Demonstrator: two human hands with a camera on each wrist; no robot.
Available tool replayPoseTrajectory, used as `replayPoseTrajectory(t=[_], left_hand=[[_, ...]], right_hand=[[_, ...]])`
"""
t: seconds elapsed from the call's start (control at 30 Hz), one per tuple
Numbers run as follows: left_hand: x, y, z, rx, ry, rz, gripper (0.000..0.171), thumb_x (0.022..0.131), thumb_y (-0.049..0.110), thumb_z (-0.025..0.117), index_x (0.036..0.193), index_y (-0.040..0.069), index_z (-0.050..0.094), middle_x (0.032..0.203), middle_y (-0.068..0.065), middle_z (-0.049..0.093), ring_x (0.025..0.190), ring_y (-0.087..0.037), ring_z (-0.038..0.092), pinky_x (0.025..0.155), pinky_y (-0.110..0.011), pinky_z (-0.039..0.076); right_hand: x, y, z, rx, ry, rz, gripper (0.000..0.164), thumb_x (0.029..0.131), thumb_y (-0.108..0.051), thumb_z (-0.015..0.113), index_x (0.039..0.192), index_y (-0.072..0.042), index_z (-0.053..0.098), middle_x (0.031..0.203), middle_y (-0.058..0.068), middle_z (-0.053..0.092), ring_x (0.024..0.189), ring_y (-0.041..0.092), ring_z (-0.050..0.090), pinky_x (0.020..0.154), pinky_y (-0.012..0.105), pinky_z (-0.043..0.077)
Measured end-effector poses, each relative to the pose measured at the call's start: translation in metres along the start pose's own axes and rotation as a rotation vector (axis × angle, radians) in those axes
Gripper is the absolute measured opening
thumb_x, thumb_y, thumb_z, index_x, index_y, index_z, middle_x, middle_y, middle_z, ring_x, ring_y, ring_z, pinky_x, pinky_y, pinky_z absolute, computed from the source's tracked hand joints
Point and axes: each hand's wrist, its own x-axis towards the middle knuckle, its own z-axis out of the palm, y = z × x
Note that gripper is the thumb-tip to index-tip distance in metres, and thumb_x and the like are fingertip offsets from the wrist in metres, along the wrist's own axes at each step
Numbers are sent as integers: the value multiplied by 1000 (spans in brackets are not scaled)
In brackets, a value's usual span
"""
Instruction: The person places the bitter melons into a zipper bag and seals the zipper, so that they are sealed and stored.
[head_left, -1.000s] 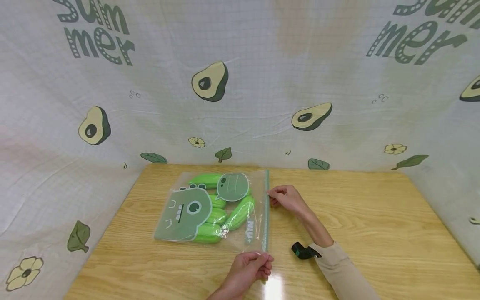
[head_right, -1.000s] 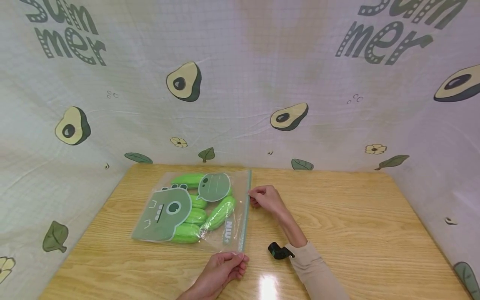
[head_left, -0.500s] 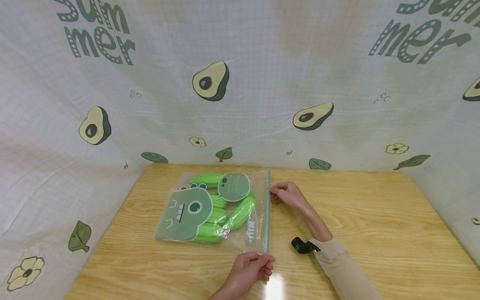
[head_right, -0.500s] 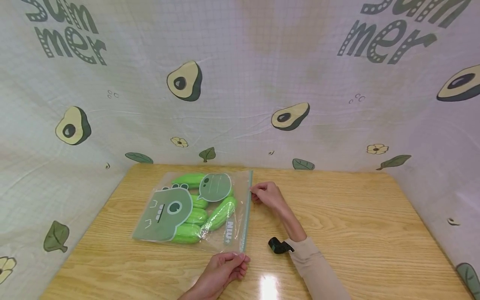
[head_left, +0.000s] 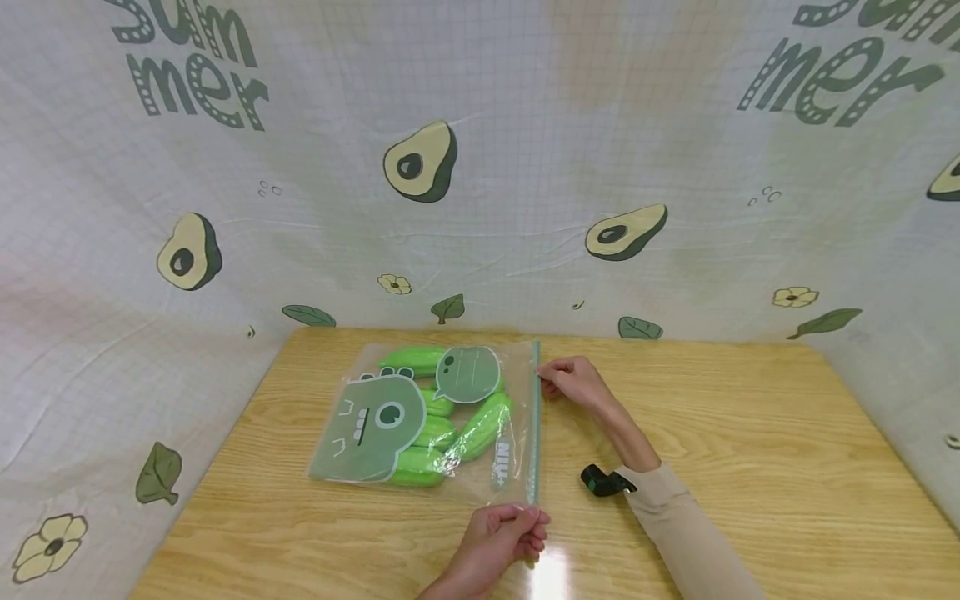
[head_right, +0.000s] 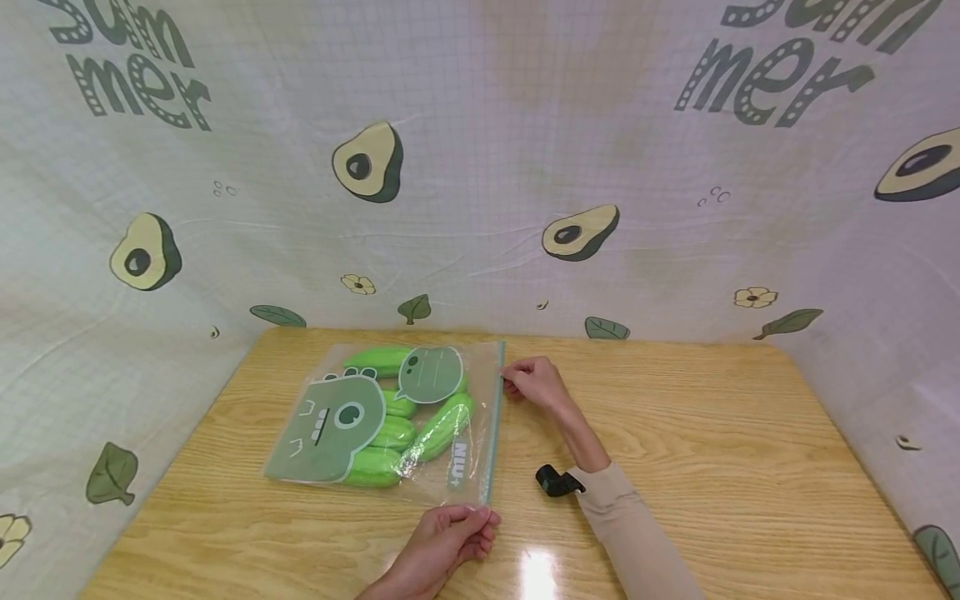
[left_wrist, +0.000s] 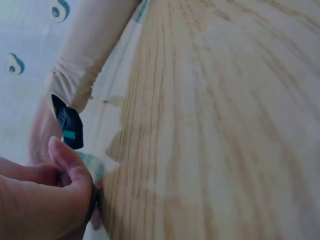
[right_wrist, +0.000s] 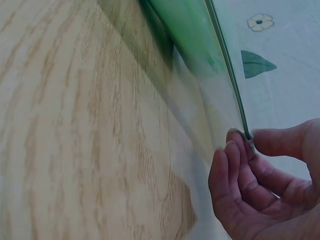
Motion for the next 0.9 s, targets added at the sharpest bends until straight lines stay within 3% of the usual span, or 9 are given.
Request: replayPoseTrajectory(t=[0.57, 0.9], left_hand=[[0, -2, 0, 41, 12, 6, 31, 105, 6, 56, 109, -23, 63, 80, -1, 66, 71, -8, 63, 67, -16, 54], [0, 0, 0, 7, -9, 18, 32, 104, 6, 57, 110, -24, 62, 81, -1, 67, 72, -7, 63, 66, -16, 55]], right_hand=[[11, 1, -1, 26, 25, 16, 33, 102, -22, 63, 114, 7, 73, 91, 9, 73, 81, 17, 68, 78, 32, 59], [19, 0, -1, 60, 30, 31, 34, 103, -21, 62, 114, 10, 71, 93, 12, 71, 83, 20, 68, 79, 33, 60]])
